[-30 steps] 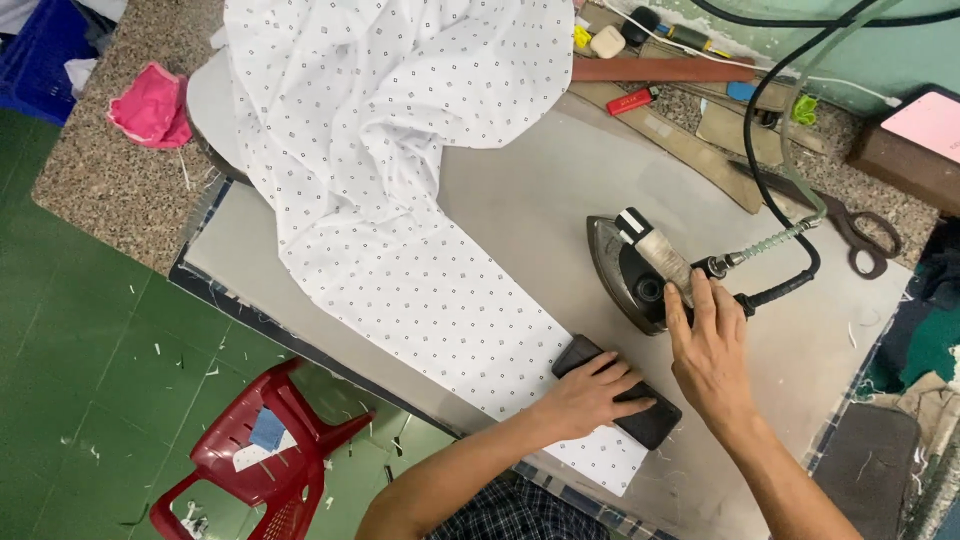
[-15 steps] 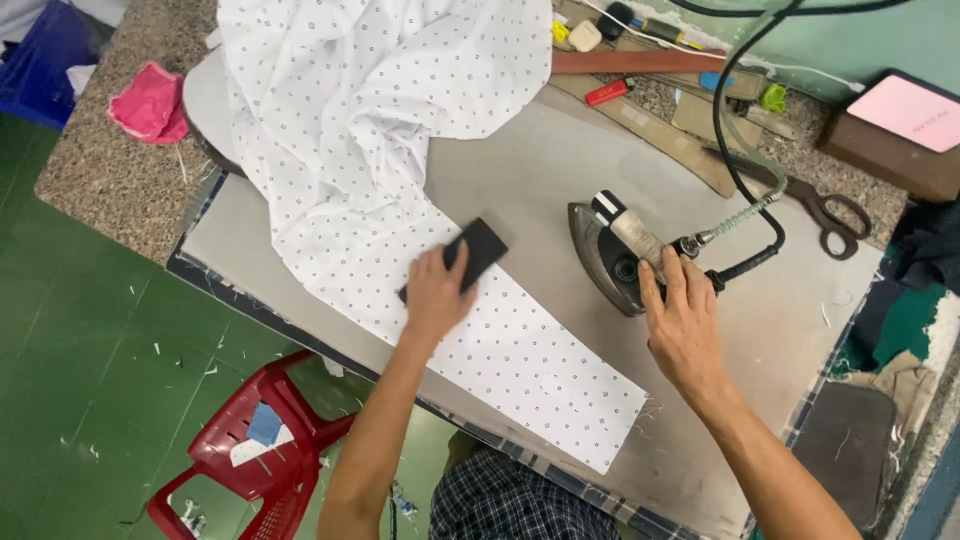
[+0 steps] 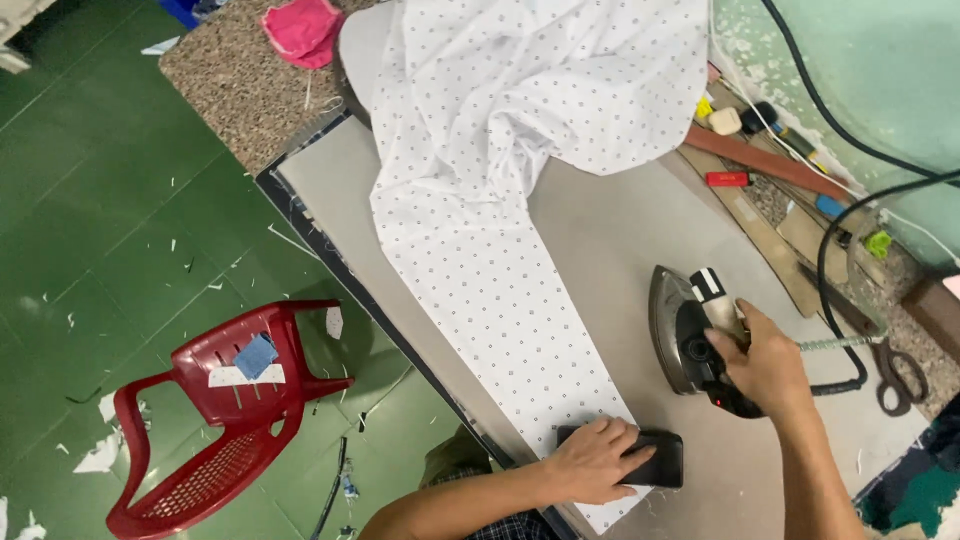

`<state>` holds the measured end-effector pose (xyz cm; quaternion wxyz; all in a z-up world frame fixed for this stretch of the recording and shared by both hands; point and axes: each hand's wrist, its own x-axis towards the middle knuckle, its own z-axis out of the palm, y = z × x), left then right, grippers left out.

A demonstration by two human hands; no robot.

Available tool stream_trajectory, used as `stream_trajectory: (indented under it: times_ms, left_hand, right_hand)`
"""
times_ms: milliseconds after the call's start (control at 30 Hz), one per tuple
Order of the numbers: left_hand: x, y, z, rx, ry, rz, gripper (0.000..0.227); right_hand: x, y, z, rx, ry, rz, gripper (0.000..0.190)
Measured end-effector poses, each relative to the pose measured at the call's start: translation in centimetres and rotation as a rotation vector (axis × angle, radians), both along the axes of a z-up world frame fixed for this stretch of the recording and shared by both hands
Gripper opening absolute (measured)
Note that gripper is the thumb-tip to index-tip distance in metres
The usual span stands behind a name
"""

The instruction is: The person irons a white patterned fabric on a work table using a steam iron and a black pressing block. They then use scissors to trim the edge of the fabric.

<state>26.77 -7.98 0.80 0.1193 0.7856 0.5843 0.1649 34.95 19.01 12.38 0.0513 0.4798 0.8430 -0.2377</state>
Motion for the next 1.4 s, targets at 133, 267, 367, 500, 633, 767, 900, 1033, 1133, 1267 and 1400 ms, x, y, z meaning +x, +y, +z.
stream_trajectory:
  times_ms: [133, 267, 367, 500, 633, 767, 900, 1033, 1133, 1267, 1400]
  left_hand:
    - [-3.2, -1.5, 3.3, 0.297, -0.204, 0.093, 0.056]
    - [-2.6, -2.2, 2.4, 0.348, -0.317, 0.172, 0.059]
    - [-0.3, -2.0, 0.6, 0.269, -0.229, 0.161, 0.072]
    - [1.9, -1.0, -1.5, 0.224, -0.443, 0.202, 0.085]
    - [2.6, 1.2, -5.2, 0.194, 0.056, 0.185, 0.090]
    - [0.3, 2.7, -7.4, 0.289, -0.154, 0.289, 0.026]
    - [-1.5, 2.9, -9.3, 0.340, -0.170, 0.278, 0.015]
    - [-0.5, 2.7, -10.1, 0.385, -0.211, 0.373, 0.020]
    - [-0.2, 2.2, -9.9, 0.361, -0.157, 0.491, 0.027]
    - [-2.6, 0.6, -9.8, 0.331, -0.100, 0.619, 0.036]
    - [-9.7, -2.3, -5.3, -0.003, -0.073, 0.312, 0.040]
  right_hand:
    - [-4.7, 0.3, 1.5, -0.218, 0.012, -0.220, 0.050]
    - [-8.7, -2.2, 1.7, -0.208, 0.081, -0.138, 0.053]
    - [-13.7, -6.0, 1.7, 0.010, -0.005, 0.134, 0.058]
    - [-20.7, -11.0, 0.6, -0.003, -0.023, 0.409, 0.052]
    - [-25.5, -15.7, -0.9, 0.024, -0.020, 0.617, 0.061]
    - [-30.6, -19.0, -0.9, 0.012, 0.019, 0.727, 0.059]
    - [-34.4, -20.6, -1.6, 0.078, 0.019, 0.787, 0.059]
    - [-36.1, -22.0, 1.5, 0.037, -0.146, 0.705, 0.055]
    - [-35.5, -21.9, 0.1, 0.082, -0.109, 0.706, 0.052]
    - [-34.3, -22.1, -0.6, 0.084, -0.113, 0.702, 0.050]
    - [-33.7, -22.7, 0.3, 0.079, -0.158, 0.706, 0.048]
